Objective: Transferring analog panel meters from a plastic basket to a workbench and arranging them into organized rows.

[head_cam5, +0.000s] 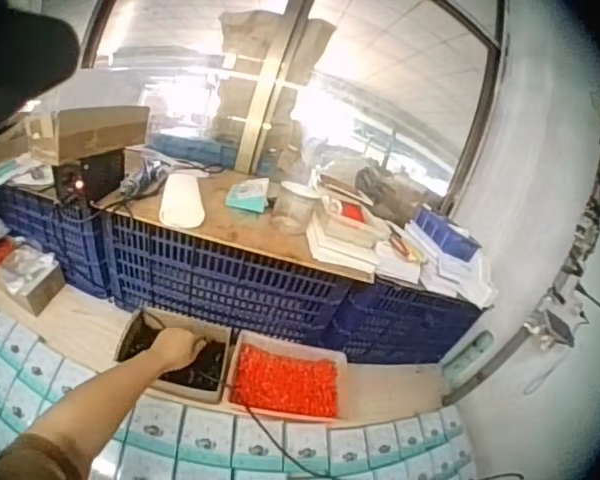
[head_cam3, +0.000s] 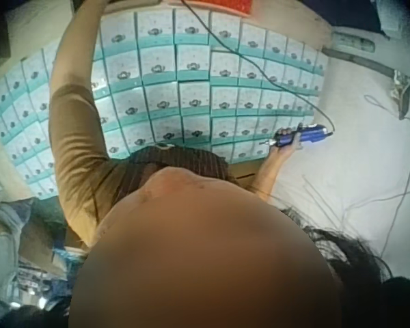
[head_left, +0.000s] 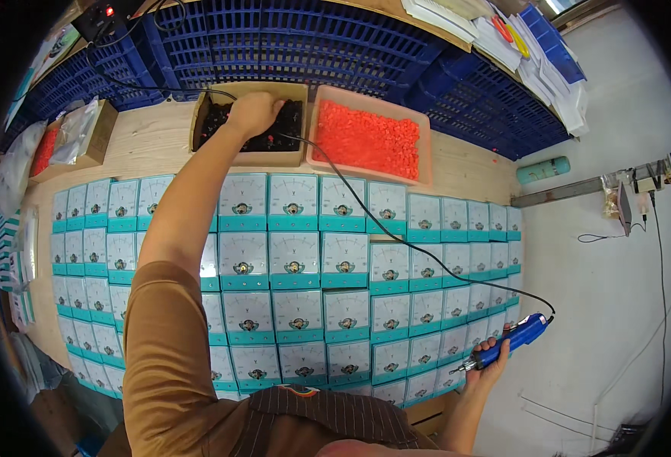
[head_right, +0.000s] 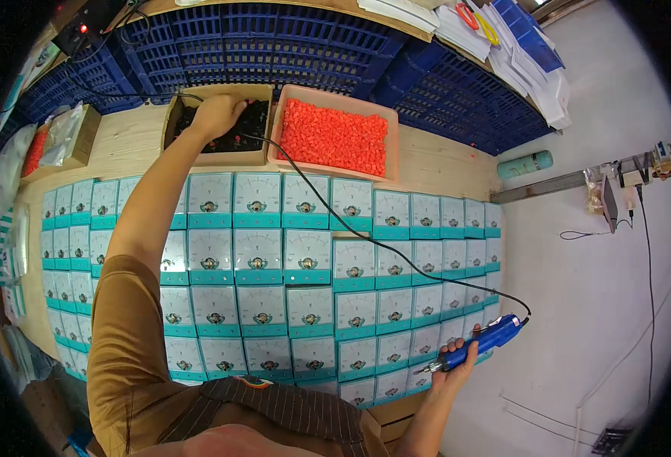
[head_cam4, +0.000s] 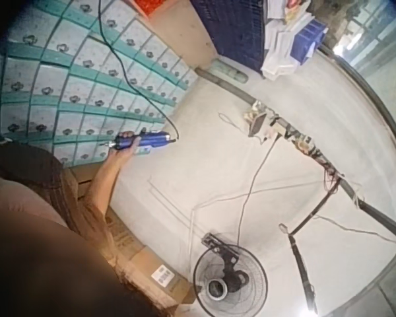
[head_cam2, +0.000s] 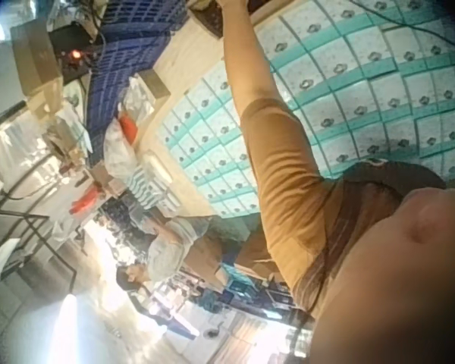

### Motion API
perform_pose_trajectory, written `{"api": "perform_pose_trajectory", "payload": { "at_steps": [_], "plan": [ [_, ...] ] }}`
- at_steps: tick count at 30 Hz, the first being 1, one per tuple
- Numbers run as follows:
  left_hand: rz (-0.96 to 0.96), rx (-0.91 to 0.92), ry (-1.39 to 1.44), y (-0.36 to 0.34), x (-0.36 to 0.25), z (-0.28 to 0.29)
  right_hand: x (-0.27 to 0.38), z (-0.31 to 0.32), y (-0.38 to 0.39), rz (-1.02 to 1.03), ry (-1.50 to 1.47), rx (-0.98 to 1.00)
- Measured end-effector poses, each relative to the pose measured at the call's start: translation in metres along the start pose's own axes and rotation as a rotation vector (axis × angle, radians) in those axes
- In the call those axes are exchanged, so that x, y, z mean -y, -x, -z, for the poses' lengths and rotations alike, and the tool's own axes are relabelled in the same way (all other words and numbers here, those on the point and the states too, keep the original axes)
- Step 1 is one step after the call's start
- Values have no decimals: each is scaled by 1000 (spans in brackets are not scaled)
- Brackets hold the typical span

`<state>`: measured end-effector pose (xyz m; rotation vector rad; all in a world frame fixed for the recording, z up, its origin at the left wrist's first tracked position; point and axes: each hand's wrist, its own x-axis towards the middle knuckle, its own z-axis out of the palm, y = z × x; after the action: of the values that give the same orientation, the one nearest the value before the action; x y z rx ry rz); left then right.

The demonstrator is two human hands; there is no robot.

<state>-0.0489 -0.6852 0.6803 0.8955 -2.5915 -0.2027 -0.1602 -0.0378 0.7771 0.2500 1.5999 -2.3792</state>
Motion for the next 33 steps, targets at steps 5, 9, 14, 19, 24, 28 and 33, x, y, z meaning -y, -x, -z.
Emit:
{"api": "perform_pose_trajectory", "payload": {
  "at_steps": [5,9,14,19,24,28,33],
  "plan": [
    [79,372,-223,-11,-22,-1,-4,-3,-2,4,31,-21],
    [-366,14,-142,7,-18,-45,-15,-4,-2,-26,-2,-74],
    [-179,379,-158,-7,-13,-58,-21,-5,-1,-53,0,-66],
    [121,160,148,-6,8,-54,-24,-3,-3,-67,0,-55],
    [870,128,1344,-8,19,-30,-24,-3,-2,-69,-4,-58],
    [1050,13,1969,-5,24,-22,-25,-10,1,-78,-11,-54],
    [990,-27,2454,1,35,-23,-28,-20,3,-84,-70,-50]
  ]
}}
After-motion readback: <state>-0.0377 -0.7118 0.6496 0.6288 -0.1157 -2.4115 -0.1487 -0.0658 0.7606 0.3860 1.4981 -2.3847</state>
